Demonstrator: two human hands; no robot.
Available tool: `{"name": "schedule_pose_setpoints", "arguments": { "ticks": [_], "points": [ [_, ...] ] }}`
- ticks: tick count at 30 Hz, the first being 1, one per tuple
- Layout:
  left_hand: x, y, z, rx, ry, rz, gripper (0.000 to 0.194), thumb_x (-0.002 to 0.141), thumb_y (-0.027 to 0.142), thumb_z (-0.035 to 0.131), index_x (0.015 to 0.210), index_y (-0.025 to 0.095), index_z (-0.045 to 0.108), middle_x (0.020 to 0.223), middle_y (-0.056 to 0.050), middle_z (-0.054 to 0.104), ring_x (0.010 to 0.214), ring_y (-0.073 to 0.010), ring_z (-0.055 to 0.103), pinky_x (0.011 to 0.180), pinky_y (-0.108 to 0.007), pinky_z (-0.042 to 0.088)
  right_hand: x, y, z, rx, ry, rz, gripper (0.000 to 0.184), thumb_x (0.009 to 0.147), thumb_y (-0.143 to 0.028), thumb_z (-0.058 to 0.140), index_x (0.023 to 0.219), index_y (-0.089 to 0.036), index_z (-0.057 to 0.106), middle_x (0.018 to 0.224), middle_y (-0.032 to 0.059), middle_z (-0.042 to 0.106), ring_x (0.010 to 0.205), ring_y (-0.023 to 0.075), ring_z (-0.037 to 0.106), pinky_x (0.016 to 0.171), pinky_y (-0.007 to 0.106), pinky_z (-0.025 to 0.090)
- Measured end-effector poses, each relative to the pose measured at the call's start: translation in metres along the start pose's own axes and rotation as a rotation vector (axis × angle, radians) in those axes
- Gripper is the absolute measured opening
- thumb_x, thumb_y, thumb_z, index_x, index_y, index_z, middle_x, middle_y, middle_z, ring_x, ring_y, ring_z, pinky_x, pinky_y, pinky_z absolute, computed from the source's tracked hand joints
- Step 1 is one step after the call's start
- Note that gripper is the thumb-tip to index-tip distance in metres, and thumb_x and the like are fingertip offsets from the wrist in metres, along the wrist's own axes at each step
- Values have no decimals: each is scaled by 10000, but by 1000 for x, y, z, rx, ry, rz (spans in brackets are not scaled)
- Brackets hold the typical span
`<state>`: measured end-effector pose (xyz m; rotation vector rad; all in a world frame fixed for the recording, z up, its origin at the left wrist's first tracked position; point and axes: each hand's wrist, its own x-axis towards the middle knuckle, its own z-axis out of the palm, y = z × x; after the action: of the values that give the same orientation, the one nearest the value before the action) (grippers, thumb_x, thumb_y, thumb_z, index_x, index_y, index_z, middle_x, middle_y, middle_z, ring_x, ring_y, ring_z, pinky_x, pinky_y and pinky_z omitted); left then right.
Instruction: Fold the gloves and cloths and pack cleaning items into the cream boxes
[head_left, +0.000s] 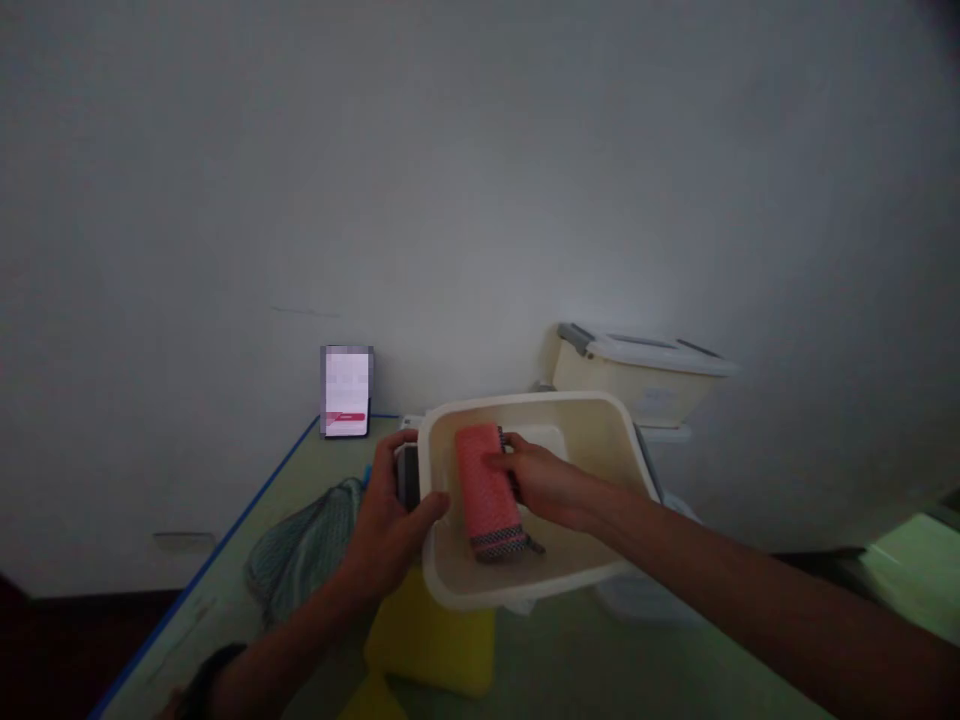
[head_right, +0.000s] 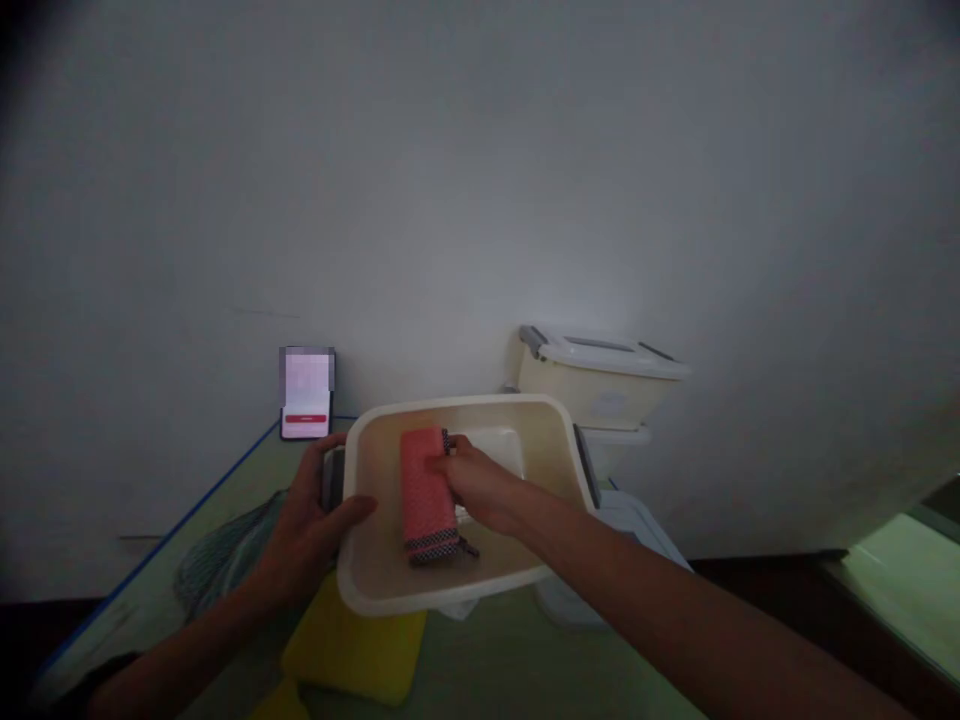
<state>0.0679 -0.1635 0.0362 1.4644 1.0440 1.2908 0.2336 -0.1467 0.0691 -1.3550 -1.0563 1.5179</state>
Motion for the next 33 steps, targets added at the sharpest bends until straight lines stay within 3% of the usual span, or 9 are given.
{"name": "schedule_pose_setpoints", "arguments": {
  "ticks": [4, 7, 12, 16, 20, 22, 25, 27, 33],
  "points": [
    [0, -6, -1, 21, 4, 45, 495, 650, 269, 562, 1103, 222, 370, 873, -3, 523, 742, -175, 525, 656, -304, 470, 23, 10, 10, -19, -68, 25, 187, 658, -20, 455, 786, -136, 526, 609, 2, 553, 504, 117, 489, 531, 251, 401],
    [1, -11, 0, 15, 11, 47, 484, 653, 276, 567, 1093, 224, 371, 894, -5, 525, 766, -178, 523, 668, -300, 462, 34, 22, 15, -42, -10, -29, 138, 664, -60, 423, 738, -149, 498, 598, -10, 512, 501, 112, 474, 518, 244, 394],
    [0, -15, 0, 5, 22, 33, 498, 649, 261, 573, 1102, 238, 369, 909, -1, 523, 787, -187, 534, 667, -303, 464, 40, 39, 23, -178, 127, -119, 201, 726, -129, 388, 918, -158, 437, 815, 40, 563, 634, 134, 542, 565, 252, 447],
    [-1, -13, 0, -8, 12, -2, 501, 656, 249, 569, 1115, 248, 368, 906, 2, 527, 766, -187, 547, 646, -302, 472, 26, 29, 19, -416, 141, -191, 314, 764, -218, 471, 1064, -150, 406, 1067, 133, 572, 871, 193, 582, 709, 304, 469],
    [-3, -9, 0, -21, 36, -36, 487, 653, 238, 571, 1101, 258, 381, 908, 3, 524, 737, -182, 550, 618, -296, 476, -6, 6, 1, -699, 109, -256, 368, 695, -272, 638, 1008, -123, 514, 1118, 202, 561, 1061, 312, 513, 900, 423, 367],
    [-3, -9, 0, -17, 40, -46, 491, 646, 235, 573, 1097, 258, 382, 911, 0, 521, 726, -181, 546, 607, -295, 476, -22, -1, -5, -1079, 117, -341, 354, 717, -293, 626, 995, -86, 552, 1126, 248, 541, 1061, 369, 503, 878, 482, 363],
    [-3, -9, 0, -1, 25, -47, 511, 644, 249, 578, 1111, 254, 373, 918, -9, 521, 728, -188, 543, 597, -297, 474, -31, 2, -5, -1479, -99, -468, 262, 768, -265, 564, 965, -98, 604, 990, 204, 624, 905, 331, 585, 756, 432, 438],
    [-3, -11, 0, 23, 25, -35, 520, 637, 260, 584, 1113, 250, 375, 920, -12, 521, 742, -195, 543, 599, -300, 472, -27, 12, -1, -1487, -251, -508, 207, 776, -252, 542, 887, -109, 643, 904, 181, 660, 795, 296, 614, 687, 395, 458],
    [-3, -11, 3, 59, 11, -3, 507, 644, 268, 591, 1106, 246, 383, 907, -6, 525, 768, -198, 545, 616, -295, 468, -6, 39, 5, -1361, -320, -567, 229, 794, -121, 467, 881, -141, 678, 954, 150, 679, 886, 271, 603, 797, 393, 432]
  ]
}}
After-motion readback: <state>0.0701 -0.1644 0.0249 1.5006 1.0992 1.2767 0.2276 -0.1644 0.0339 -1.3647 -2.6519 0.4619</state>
